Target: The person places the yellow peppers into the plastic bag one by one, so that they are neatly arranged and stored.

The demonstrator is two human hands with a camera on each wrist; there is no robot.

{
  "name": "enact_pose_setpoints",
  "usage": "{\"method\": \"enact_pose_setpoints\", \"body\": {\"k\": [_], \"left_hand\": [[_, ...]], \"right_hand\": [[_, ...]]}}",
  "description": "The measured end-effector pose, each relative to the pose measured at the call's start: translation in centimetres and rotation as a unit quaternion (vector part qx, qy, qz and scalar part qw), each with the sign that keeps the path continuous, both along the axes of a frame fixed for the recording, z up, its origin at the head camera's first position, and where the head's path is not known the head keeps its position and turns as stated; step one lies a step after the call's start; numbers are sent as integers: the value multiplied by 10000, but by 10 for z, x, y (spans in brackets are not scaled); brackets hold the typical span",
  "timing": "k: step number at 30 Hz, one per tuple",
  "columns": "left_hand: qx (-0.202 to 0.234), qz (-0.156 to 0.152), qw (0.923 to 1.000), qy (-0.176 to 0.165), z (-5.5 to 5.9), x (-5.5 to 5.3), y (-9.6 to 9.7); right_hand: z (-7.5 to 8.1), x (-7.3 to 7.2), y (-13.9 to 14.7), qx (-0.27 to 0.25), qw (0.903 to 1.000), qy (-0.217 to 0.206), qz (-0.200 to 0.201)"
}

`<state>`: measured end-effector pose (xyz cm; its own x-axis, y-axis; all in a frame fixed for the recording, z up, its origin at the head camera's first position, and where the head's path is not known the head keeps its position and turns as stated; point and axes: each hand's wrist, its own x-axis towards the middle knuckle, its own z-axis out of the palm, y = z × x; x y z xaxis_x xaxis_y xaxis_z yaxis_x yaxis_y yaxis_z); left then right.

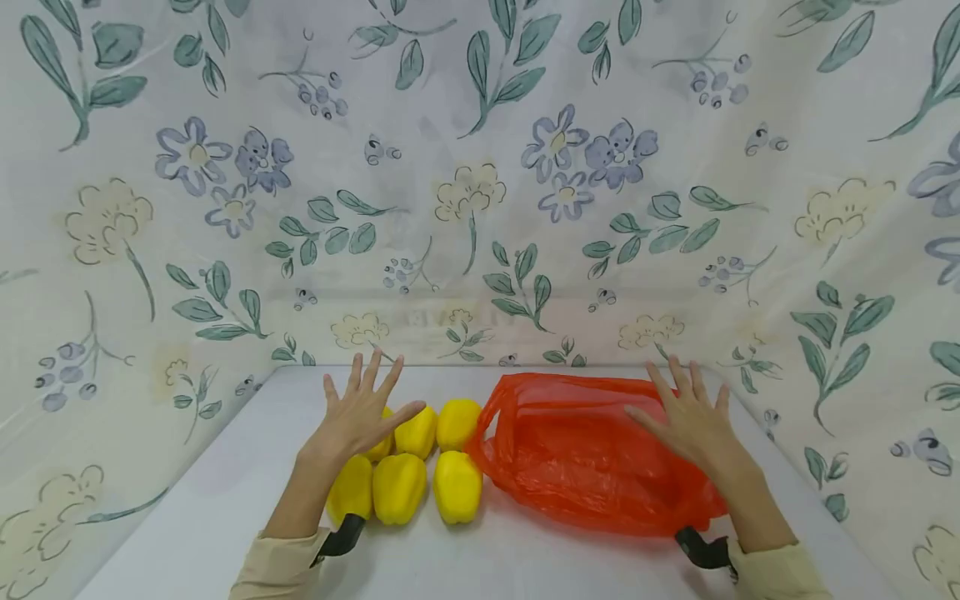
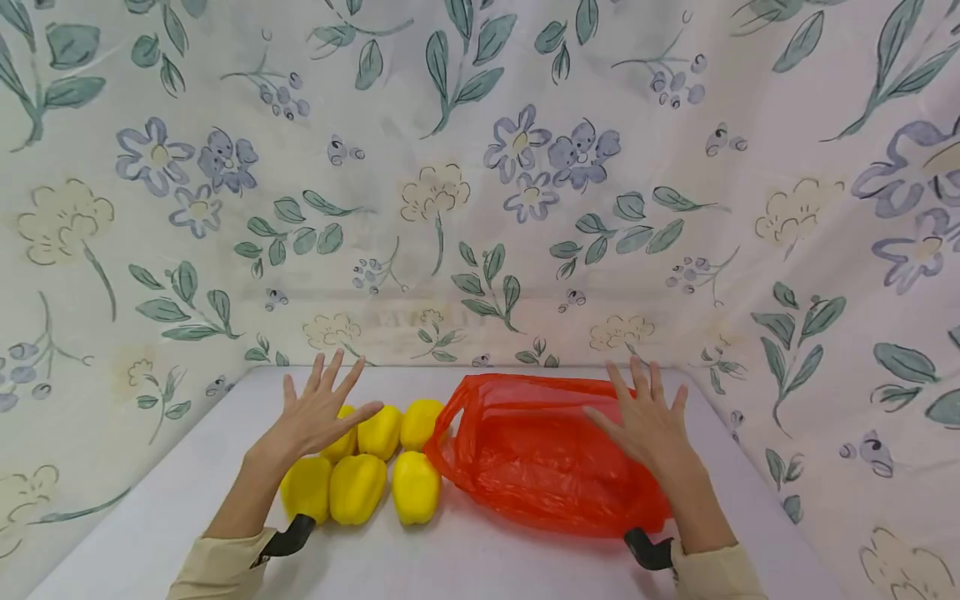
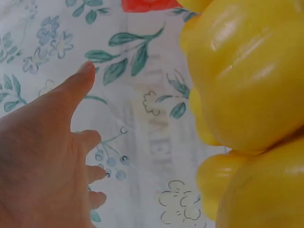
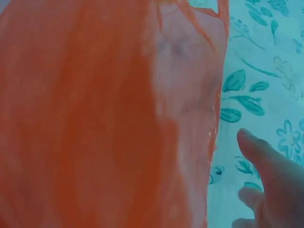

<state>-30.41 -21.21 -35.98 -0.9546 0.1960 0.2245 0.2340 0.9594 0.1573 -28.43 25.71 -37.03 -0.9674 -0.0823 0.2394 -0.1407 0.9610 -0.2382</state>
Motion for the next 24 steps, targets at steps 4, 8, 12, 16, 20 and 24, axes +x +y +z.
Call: {"method": "enact_pose_setpoints", "body": {"k": [4, 8, 12, 16, 20, 24], "left_hand": [[-16, 4, 10000, -9, 0, -1, -8], [52, -29, 10000, -47, -2, 1, -18], [120, -120, 9998, -111, -4, 3, -29], [185, -239, 9993, -217, -5, 5, -42], [277, -346, 9985, -329, -8, 7, -54], [397, -461, 9972, -432, -14, 8, -65]], "right_hand": [[0, 5, 5, -94, 10000, -26, 2], [-2, 9, 11, -111, 9999, 20, 49], [-4, 12, 20, -231, 9996, 0, 181], [-6, 16, 28, -394, 9989, -76, 232], [-7, 17, 35, -571, 9980, -183, 189], [-7, 17, 41, -867, 9952, -353, 295]]}}
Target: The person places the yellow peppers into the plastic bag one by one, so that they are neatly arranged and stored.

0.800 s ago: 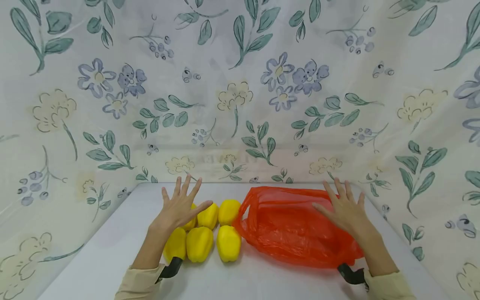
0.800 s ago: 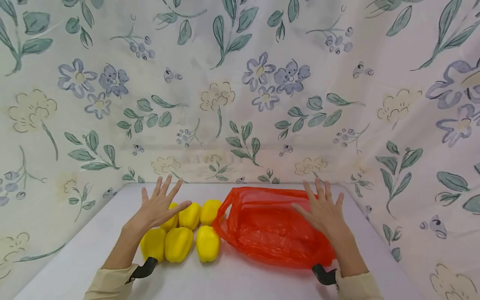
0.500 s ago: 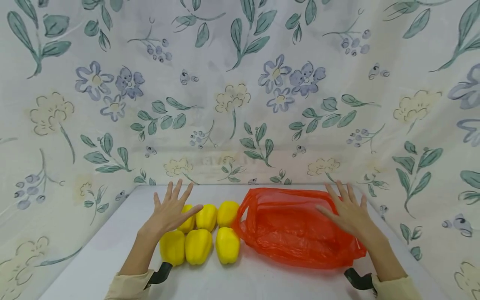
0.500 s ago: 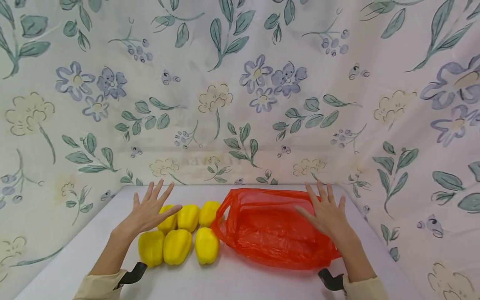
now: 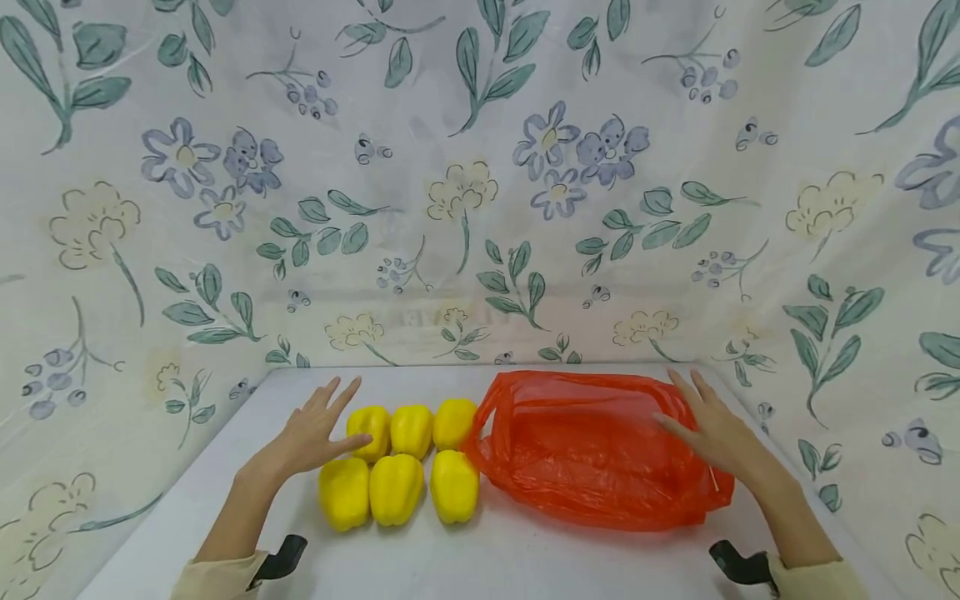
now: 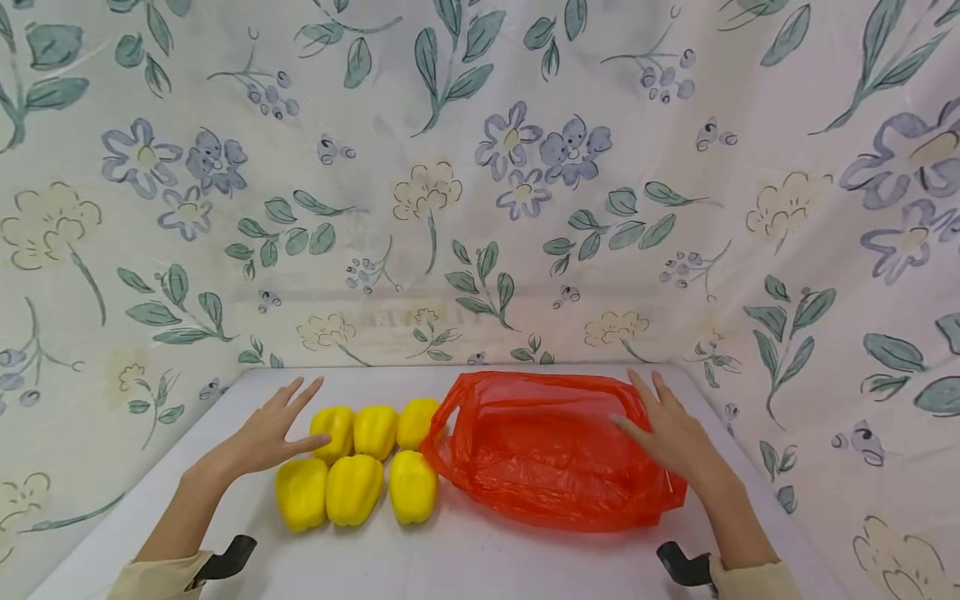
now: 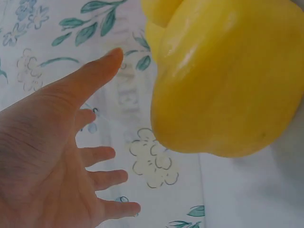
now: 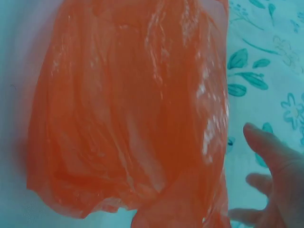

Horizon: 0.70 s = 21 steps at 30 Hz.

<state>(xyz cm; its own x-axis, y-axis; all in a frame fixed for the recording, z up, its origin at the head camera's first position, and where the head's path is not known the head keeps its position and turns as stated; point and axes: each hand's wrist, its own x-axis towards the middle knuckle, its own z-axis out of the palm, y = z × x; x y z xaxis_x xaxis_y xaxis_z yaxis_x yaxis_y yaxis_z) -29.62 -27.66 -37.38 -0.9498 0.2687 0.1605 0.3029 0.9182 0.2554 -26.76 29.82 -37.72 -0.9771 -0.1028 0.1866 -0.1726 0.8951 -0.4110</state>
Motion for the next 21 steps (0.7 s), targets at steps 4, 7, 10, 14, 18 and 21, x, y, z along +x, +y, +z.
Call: {"method": "enact_pose_setpoints", "body": {"k": [4, 7, 10, 14, 18, 21], "left_hand": [[201, -99, 9996, -183, -4, 0, -9], [332, -145, 9987, -367, -5, 0, -14], [353, -154, 9979, -521, -6, 0, -19], [369, -202, 9967, -688, -6, -1, -23], [494, -300, 9954, -761, -9, -3, -28], [547, -379, 9953, -708, -14, -6, -30]], "right_hand": [[-1, 0, 7, -209, 9996, 76, 194], [-4, 1, 11, -296, 9990, 179, 266], [-6, 3, 13, -392, 9987, 182, 278], [-9, 5, 13, -417, 9986, 225, 247], [-14, 6, 15, -358, 9987, 261, 251], [-19, 5, 17, -327, 9990, 174, 234]]}}
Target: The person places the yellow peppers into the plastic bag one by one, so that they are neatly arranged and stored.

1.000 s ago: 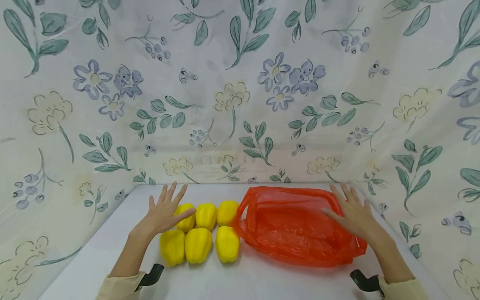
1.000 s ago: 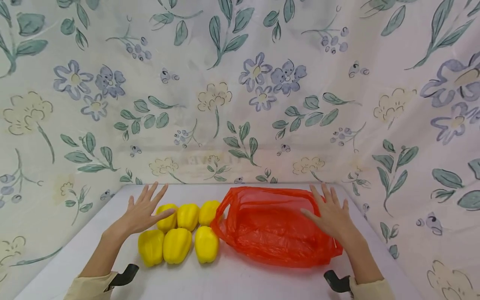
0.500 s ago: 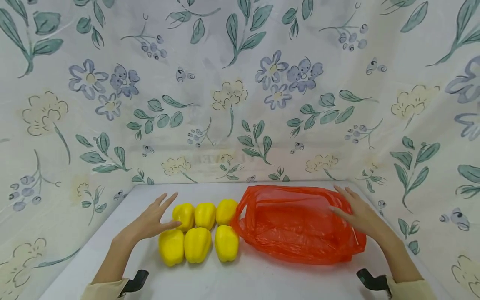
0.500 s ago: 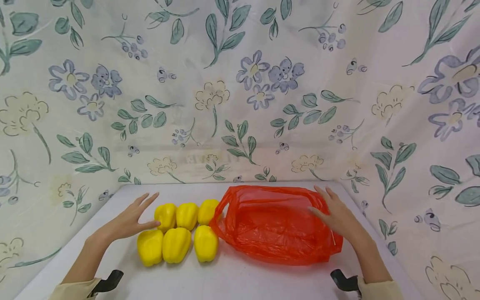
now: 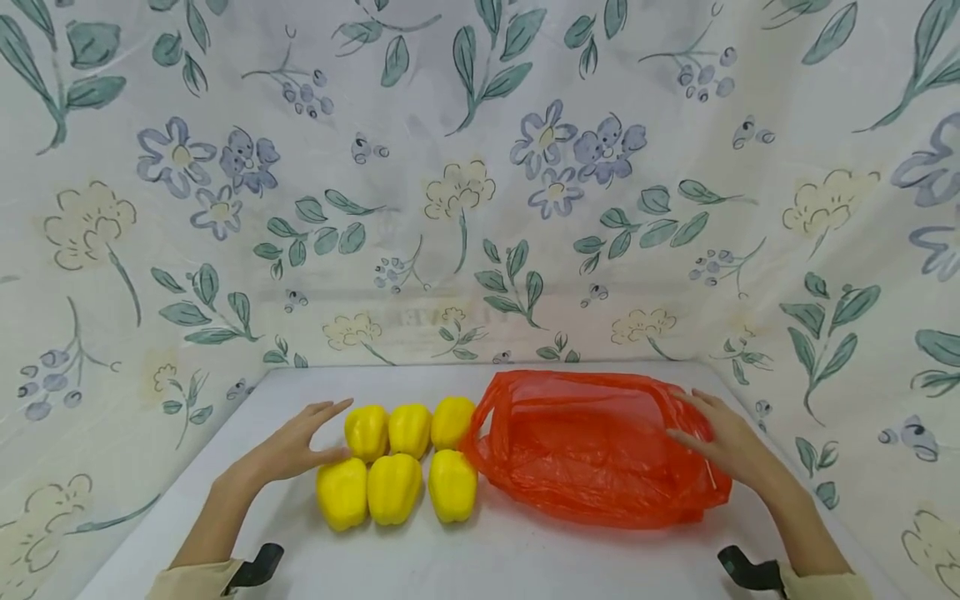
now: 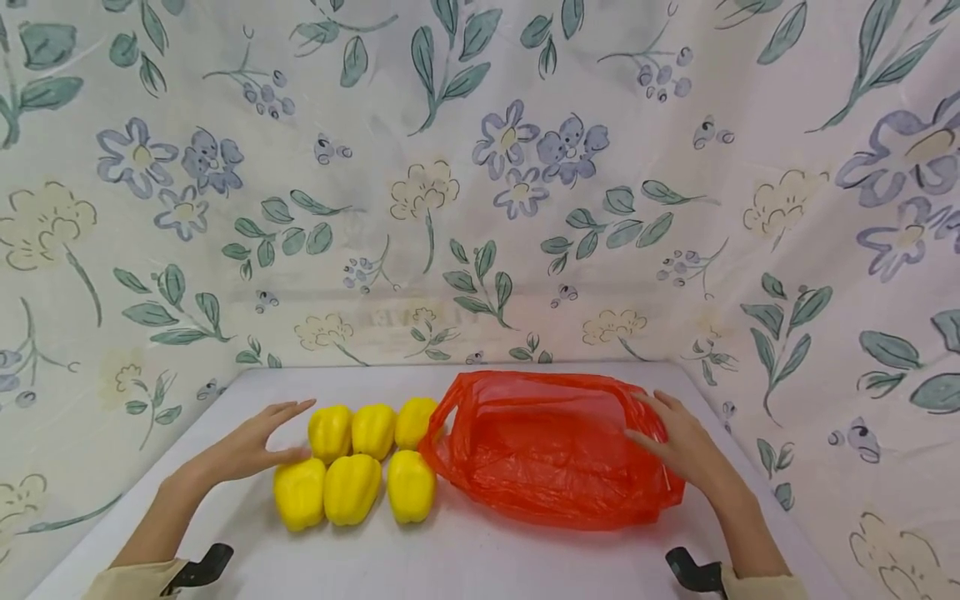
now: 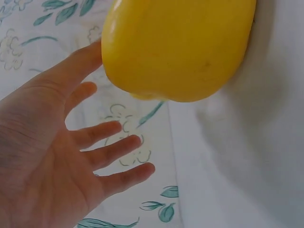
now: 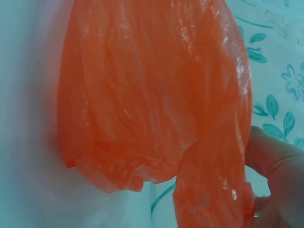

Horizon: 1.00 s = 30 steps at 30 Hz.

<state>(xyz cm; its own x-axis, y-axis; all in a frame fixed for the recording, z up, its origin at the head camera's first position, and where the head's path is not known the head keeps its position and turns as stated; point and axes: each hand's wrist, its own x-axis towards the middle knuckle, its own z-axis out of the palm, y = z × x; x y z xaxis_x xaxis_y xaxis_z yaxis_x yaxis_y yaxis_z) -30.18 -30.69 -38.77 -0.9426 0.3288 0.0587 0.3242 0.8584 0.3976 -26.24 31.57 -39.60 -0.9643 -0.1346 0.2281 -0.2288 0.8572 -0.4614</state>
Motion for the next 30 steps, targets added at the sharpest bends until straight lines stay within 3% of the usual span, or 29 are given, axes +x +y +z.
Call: {"method": "enact_pose_setpoints", "body": {"k": [5, 11, 17, 24, 30], "left_hand": [[157, -179, 9997, 97, -7, -8, -3], [543, -442, 9975, -103, -9, -18, -4], [664, -508, 9956, -426, -11, -25, -2], [714, -576, 9946, -486, -18, -34, -5], [699, -569, 9946, -513, -21, -44, -5]], "right_hand": [[-7, -1, 3, -66, 10000, -54, 50], [-10, 0, 5, -83, 9996, 173, 189], [-11, 0, 8, -84, 9995, 140, 278], [-11, 0, 9, -136, 9988, 95, 450], [-11, 2, 9, -280, 9983, -221, 469]]}}
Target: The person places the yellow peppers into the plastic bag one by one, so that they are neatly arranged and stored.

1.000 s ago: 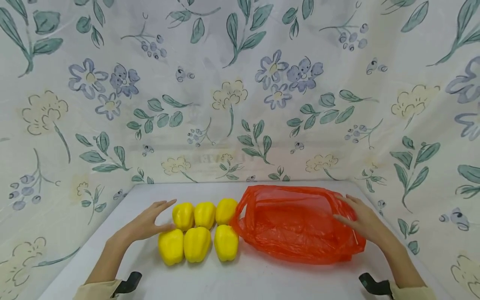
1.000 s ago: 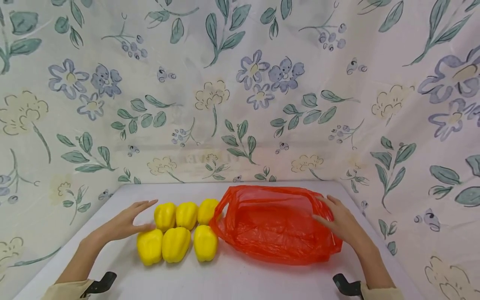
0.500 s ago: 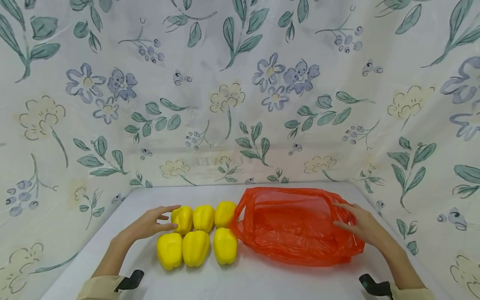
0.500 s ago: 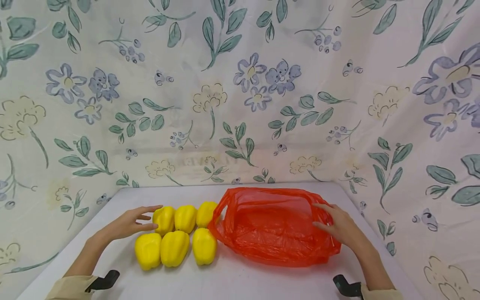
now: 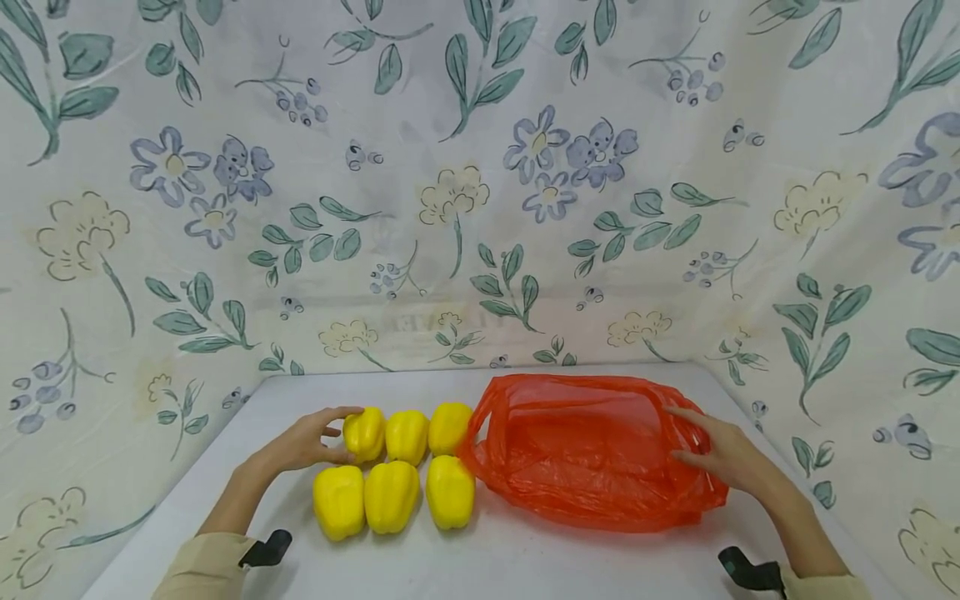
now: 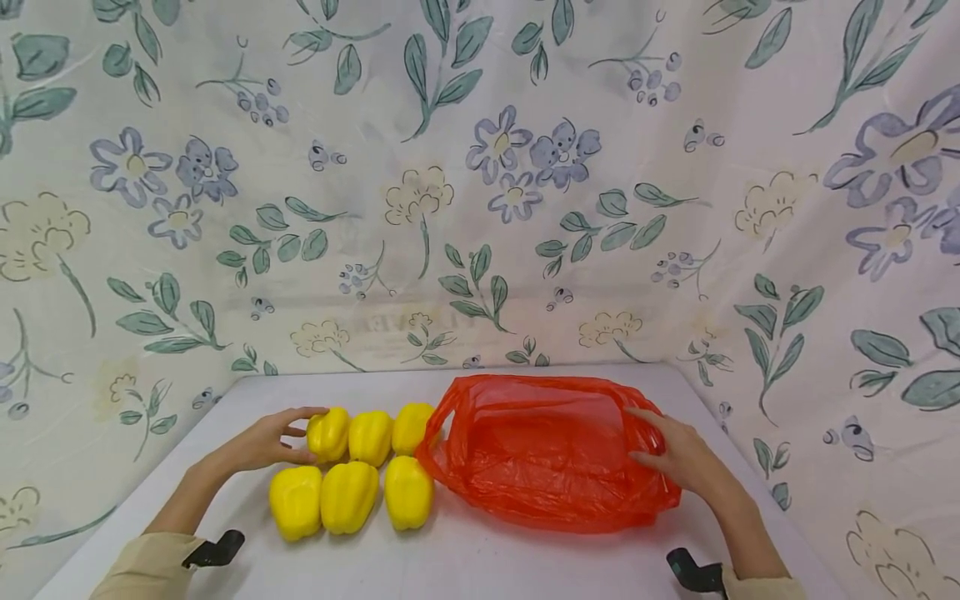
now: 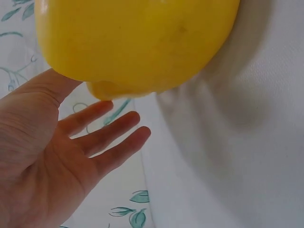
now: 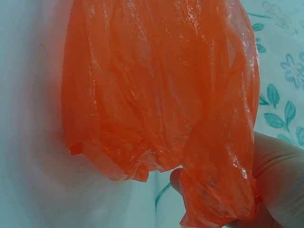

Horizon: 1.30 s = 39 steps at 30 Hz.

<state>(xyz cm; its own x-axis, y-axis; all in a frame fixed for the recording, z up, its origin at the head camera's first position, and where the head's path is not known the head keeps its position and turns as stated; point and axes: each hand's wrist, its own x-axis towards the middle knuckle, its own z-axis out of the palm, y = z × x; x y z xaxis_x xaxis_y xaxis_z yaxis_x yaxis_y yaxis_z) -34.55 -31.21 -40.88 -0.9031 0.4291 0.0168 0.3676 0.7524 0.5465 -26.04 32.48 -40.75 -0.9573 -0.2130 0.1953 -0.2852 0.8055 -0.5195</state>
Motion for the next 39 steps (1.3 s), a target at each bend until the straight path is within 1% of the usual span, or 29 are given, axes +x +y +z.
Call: {"method": "enact_pose_setpoints", "body": {"k": [3, 10, 15, 22, 26, 32, 39], "left_hand": [[36, 54, 10000, -45, -1, -3, 2], [131, 103, 9998, -145, -2, -5, 6], [169, 108, 9997, -131, -3, -6, 7], [236, 165, 9995, -96, -7, -8, 6], [300, 224, 9993, -42, -7, -8, 5], [372, 313, 9987, 129, -2, -7, 4], [377, 404, 9976, 406, 10, -7, 2]], "right_hand": [[0, 1, 1, -91, 9999, -125, 30], [-1, 1, 1, -194, 9992, -348, 17], [-2, 0, 1, -217, 9985, -495, -40], [-2, 0, 1, -272, 9983, -508, -22], [-1, 0, 1, -271, 9985, -478, 8], [-1, -1, 1, -251, 9983, -523, -15], [1, 0, 1, -292, 9979, -584, -17]]}}
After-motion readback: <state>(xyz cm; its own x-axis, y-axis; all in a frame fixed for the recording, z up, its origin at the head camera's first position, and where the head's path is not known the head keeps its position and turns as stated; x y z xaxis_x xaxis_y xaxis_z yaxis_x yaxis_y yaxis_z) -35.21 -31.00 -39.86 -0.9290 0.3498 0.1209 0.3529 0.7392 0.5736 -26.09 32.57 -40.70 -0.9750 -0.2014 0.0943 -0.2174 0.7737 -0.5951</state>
